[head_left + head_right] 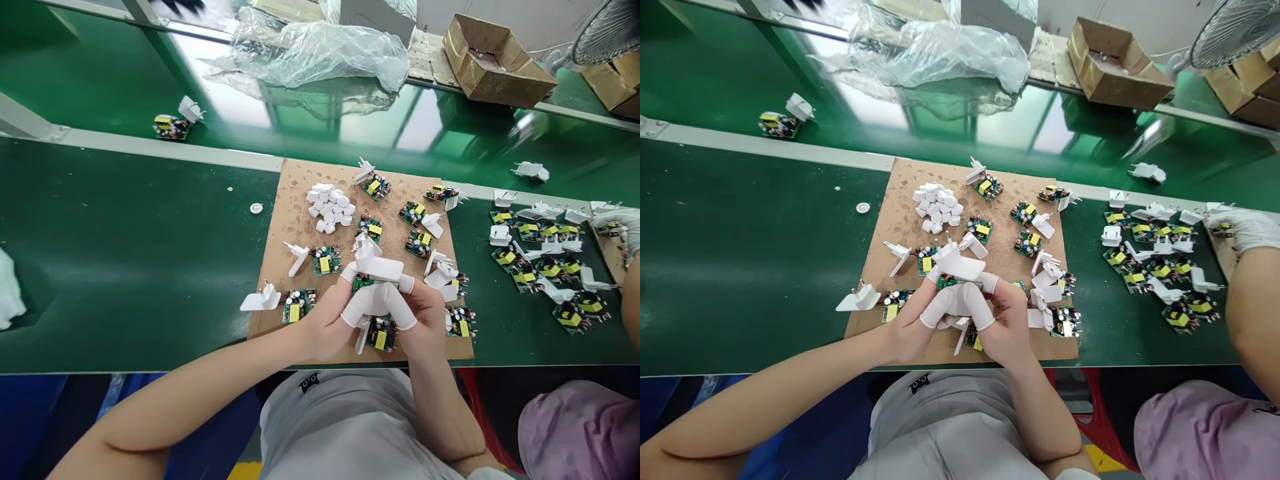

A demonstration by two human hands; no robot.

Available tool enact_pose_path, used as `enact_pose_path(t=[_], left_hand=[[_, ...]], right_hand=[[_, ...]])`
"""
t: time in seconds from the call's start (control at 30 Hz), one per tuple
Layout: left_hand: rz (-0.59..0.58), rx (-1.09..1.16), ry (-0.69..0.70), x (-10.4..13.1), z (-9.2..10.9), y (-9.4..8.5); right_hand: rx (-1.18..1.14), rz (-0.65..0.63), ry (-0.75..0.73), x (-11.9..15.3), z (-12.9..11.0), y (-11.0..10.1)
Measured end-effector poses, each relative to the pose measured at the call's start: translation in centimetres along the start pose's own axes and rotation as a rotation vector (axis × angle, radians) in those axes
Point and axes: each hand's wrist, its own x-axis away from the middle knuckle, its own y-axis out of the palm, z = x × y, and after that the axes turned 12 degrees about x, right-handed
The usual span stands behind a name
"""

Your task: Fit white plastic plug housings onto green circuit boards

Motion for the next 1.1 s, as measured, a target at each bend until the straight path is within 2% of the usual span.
enact_pose_path(t=[0.23,0.33,0.43,0.53,0.73,0.87,0.93,1.1], left_hand=[[-0.06,-0.027,0.178,-0.3,0.0,-0.1],[-0.004,-0.088,0.2,-0.3,-0.2,-0.3],[0.101,-0.152,0.193,-0.3,-0.4,-0.3],[0.159,-0.145,0.172,-0.2,-0.1,-0.1],[0.054,-0.011,0.055,-0.2,0.5,0.5],[0.096,0.024,0.02,-0.2,0.7,0.5],[0.079,0.068,-0.004,-0.2,0.9,0.4],[-0.167,0.146,-0.13,-0.4,1.9,0.6]], right_hand=[[0.047,0.038,-0.038,0.1,-0.2,0.5],[0.129,-0.006,-0.111,0.4,0.0,0.2],[0.214,-0.051,-0.203,0.6,0.0,0.0],[0.215,-0.063,-0.2,0.5,0.1,0.1],[0.179,0.062,-0.092,0.6,0.8,0.2],[0.085,-0.011,-0.073,0.8,0.8,0.3],[0.035,-0.021,-0.057,0.8,0.7,0.4],[-0.084,-0.022,0.033,0.3,0.4,-0.3]])
